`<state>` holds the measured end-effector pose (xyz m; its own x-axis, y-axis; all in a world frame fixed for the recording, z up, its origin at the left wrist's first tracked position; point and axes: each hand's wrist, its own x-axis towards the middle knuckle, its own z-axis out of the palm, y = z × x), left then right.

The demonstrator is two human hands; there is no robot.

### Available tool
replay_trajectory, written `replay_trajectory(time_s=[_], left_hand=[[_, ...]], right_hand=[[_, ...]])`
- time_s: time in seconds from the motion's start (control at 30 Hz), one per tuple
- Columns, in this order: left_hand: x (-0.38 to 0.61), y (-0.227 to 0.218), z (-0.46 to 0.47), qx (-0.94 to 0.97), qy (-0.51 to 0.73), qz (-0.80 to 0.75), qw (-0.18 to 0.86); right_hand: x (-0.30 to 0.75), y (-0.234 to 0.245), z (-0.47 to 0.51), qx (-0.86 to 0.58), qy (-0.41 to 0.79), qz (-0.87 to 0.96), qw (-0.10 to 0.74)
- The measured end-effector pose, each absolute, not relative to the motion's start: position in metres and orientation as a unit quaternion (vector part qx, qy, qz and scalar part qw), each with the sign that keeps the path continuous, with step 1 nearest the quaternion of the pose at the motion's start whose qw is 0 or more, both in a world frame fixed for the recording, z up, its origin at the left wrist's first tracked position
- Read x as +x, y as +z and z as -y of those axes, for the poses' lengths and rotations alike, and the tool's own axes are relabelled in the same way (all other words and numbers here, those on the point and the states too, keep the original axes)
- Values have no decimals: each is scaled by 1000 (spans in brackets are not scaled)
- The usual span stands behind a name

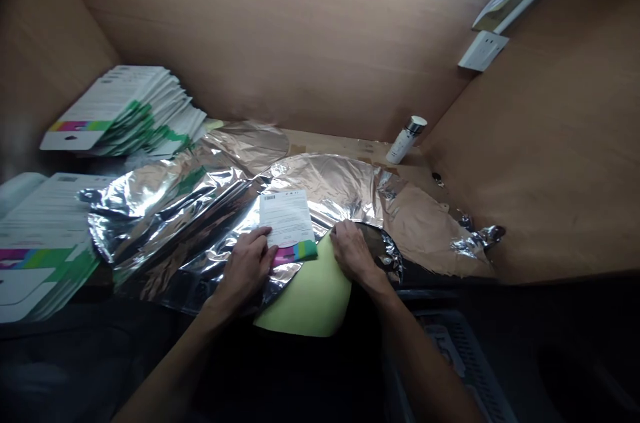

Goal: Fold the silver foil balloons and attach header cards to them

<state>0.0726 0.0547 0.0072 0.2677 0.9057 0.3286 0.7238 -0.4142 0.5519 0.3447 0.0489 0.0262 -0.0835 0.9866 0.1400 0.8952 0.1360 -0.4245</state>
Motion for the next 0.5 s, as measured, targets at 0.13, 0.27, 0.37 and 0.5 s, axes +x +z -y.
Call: replay_trajectory(time_s=[0.13, 0.27, 0.37, 0.5], left_hand=[[72, 9, -54, 779, 315, -521, 149], [71, 9, -54, 775, 322, -522, 150], [71, 7, -54, 769, 325, -527, 156], [71, 7, -53, 766, 331, -526, 162]], right_hand=[[334, 61, -40, -598, 265, 697, 293], [323, 82, -46, -550, 325, 723, 263], [331, 71, -58, -614, 169, 737, 227], [349, 44, -64, -642, 126, 742, 146]])
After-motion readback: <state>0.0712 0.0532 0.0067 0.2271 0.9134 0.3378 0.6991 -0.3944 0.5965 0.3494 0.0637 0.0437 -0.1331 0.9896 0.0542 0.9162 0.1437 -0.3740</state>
